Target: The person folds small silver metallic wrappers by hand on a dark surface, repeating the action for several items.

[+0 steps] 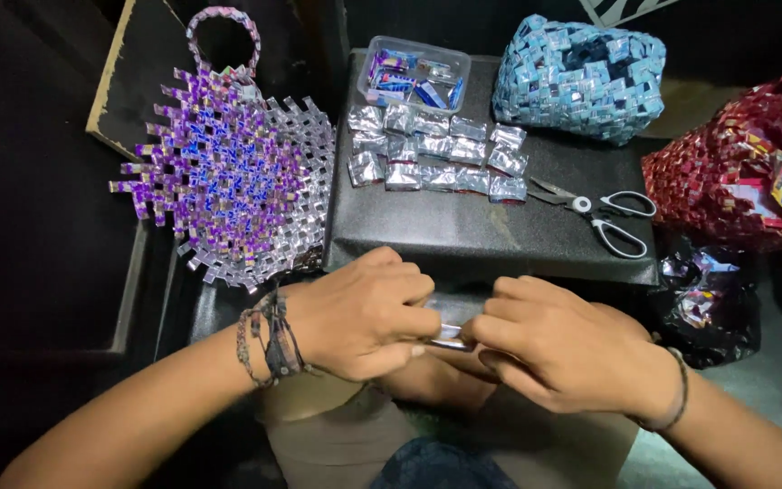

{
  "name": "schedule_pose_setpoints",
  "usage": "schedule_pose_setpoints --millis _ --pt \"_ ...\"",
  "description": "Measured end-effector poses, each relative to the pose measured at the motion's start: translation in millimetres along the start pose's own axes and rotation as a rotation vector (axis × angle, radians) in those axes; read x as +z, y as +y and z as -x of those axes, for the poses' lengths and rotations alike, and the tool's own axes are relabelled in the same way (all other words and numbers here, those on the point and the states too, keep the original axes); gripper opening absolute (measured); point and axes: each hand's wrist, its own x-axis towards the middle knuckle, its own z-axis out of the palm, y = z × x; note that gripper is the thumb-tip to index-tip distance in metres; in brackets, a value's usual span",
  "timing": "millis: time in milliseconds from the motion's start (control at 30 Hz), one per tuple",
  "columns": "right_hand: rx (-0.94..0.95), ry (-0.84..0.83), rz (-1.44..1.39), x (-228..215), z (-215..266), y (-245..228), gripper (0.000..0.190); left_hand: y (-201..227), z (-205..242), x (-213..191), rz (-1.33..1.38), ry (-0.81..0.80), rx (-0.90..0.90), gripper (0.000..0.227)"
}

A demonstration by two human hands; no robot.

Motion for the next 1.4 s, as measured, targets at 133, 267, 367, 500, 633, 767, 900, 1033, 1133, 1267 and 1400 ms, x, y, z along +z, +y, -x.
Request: schedule_pose_setpoints --millis 133,267,367,500,633,767,900,1033,1133,1267,1400 --pt "-0.066 0.016 -0.026 -2 -8 12 0.007 -7 -2 6 -0.076 0.025 -0.038 0.014" --pt "-0.018 0.039 -0.014 1 -9 19 0.014 -11 -2 15 -0.090 0.097 -0.039 0.012" --pt "0.008 0.105 -0.076 0 -11 26 0.012 -17 -8 18 -0.068 0.139 -0.020 0.008" --pt "-0.017 0.262 -0.380 13 -8 46 0.018 -28 -9 27 0.093 0.166 -0.116 0.024" --pt "0.026 0.344 -0.539 29 -9 59 0.018 -32 -17 27 0.273 0.212 -0.151 0.022" --pt "0.128 0.440 -0.678 53 -11 75 0.018 -39 -21 40 0.423 0.340 -0.213 0.018" --pt "0.255 0.522 -0.815 68 -12 84 0.018 -43 -22 51 0.529 0.443 -0.355 0.016" --pt "0.311 0.549 -0.848 77 -14 90 0.017 -48 -25 64 0.560 0.477 -0.444 0.014" --pt "0.361 0.571 -0.844 80 -14 92 0.015 -49 -28 71 0.605 0.505 -0.525 0.013" --pt "0.444 0.598 -0.916 86 -17 97 0.011 -58 -29 82 0.565 0.523 -0.585 0.009" --pt "0.477 0.647 -0.962 93 -26 104 0.017 -70 -24 92 0.607 0.565 -0.653 0.020"
